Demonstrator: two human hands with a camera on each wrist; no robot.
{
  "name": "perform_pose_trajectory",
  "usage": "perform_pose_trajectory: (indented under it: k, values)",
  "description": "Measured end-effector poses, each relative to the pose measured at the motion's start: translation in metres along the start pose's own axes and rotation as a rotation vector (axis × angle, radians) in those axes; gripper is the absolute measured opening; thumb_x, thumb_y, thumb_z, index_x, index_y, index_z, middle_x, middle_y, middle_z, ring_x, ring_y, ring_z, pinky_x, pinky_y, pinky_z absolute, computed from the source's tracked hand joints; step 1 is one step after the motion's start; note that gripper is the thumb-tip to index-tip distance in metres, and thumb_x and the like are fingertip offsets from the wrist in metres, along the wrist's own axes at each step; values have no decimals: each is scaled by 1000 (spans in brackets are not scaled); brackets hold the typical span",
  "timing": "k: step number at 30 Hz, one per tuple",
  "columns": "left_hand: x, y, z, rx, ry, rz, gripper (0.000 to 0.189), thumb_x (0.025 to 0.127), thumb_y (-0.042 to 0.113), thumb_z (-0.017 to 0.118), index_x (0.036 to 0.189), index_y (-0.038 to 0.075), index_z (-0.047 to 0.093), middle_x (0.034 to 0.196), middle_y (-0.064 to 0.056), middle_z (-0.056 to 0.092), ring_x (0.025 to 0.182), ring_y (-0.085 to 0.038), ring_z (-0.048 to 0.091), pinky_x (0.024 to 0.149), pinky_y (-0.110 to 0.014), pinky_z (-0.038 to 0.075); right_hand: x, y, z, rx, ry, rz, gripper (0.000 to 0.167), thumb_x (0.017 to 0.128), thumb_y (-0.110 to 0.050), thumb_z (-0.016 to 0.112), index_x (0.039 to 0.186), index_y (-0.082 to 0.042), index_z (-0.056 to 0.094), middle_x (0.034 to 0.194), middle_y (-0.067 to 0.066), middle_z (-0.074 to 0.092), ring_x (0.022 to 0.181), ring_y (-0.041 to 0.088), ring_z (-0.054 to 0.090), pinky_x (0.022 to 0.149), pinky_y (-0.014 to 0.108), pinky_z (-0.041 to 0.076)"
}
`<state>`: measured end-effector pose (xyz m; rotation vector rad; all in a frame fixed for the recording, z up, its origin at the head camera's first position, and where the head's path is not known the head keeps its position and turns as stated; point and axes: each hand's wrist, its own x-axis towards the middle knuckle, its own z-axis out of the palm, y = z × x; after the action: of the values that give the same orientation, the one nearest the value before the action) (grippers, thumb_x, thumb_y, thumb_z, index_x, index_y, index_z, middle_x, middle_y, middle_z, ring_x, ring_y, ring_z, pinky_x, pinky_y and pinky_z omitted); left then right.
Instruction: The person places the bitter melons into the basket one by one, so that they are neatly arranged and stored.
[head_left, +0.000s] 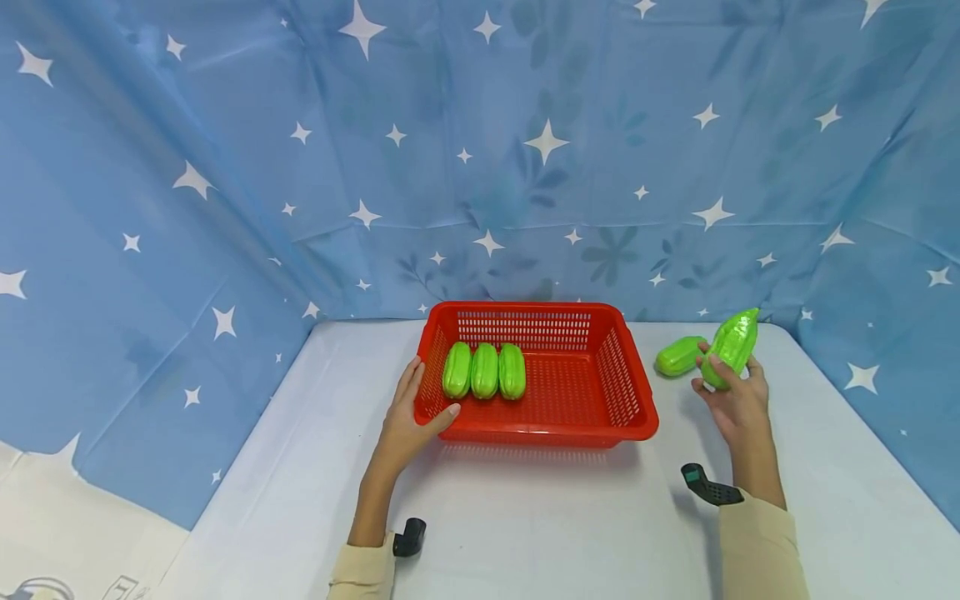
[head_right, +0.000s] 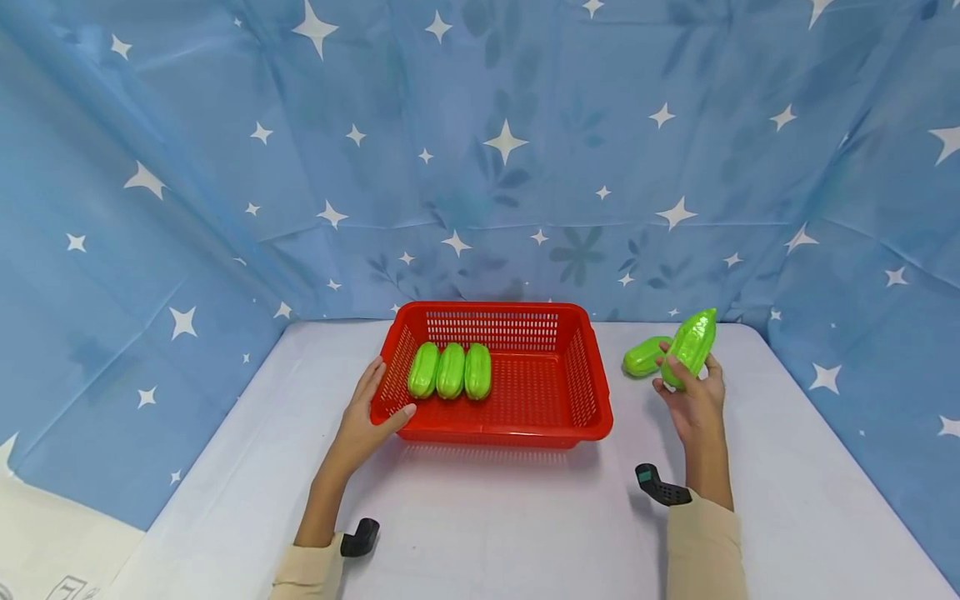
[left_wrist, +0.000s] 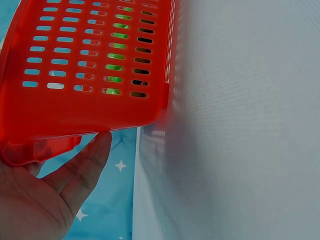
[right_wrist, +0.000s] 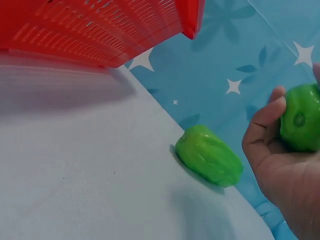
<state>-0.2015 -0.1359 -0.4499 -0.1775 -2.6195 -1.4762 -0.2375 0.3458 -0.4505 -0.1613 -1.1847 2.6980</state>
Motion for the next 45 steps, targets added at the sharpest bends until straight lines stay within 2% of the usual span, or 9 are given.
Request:
perform_pose_trajectory:
  k: [6,11,14,20,26,30,33,40,45]
  values:
    - [1,0,0,3,8,-1,99,81,56,71,157,18,21,163,13,14,151,-22,18,110,-58,36,2,2,1,-40,-234,14,50,102,-31,47,145,-26,23,123,2,60,101,17,62,74,31,55]
    - [1,-1,1,-8,4,-4,99,81,56,71,157,18,20,163,13,14,151,-22,18,111,-59,36,3,2,2,15,-312,38,56,101,-48,37,151,-28,20,131,7,51,111,21,62,82,35,55]
    - [1,-1,1,-8,3,-1,99,81,56,71,157,18,20,163,12,14,151,-23,17,111,-59,35,2,2,3,59,-321,56,54,103,-44,37,152,-29,22,134,9,49,115,25,61,86,39,55]
    - [2,-1,0,-9,7,9,99,81,55,72,157,17,20,163,12,14,151,-22,17,111,-59,35,1,-1,11,30,-373,53,49,107,-27,36,154,-27,22,138,9,48,120,25,58,89,40,56]
    - [2,-4,0,-3,11,3,99,81,57,71,157,17,21,163,13,14,151,-21,18,111,-58,36,2,-5,20,-2,-434,52,46,107,-15,32,151,-20,22,135,8,44,117,26,61,89,44,57]
    - [1,-4,1,-7,13,4,99,81,56,71,157,17,22,163,12,15,151,-22,18,111,-59,36,2,-6,26,-10,-436,73,50,105,-9,36,151,-18,19,133,7,44,113,28,64,88,48,57]
    - [-1,-3,1,-11,12,3,98,82,54,72,157,17,22,163,10,15,151,-24,19,110,-60,36,0,-6,30,-51,-440,82,55,103,-7,40,151,-19,16,130,7,48,110,26,66,86,49,57]
    - [-1,-1,1,-13,8,4,99,81,56,71,157,17,22,163,12,15,151,-23,19,111,-60,35,-4,-8,41,-256,-472,25,56,103,-7,41,152,-19,15,131,4,46,107,19,67,83,39,60]
    - [0,0,0,-16,4,4,98,81,54,72,157,17,21,163,12,14,151,-23,18,111,-60,35,-4,-12,50,-301,-466,25,61,102,-6,43,152,-21,10,130,4,47,107,17,68,81,39,60]
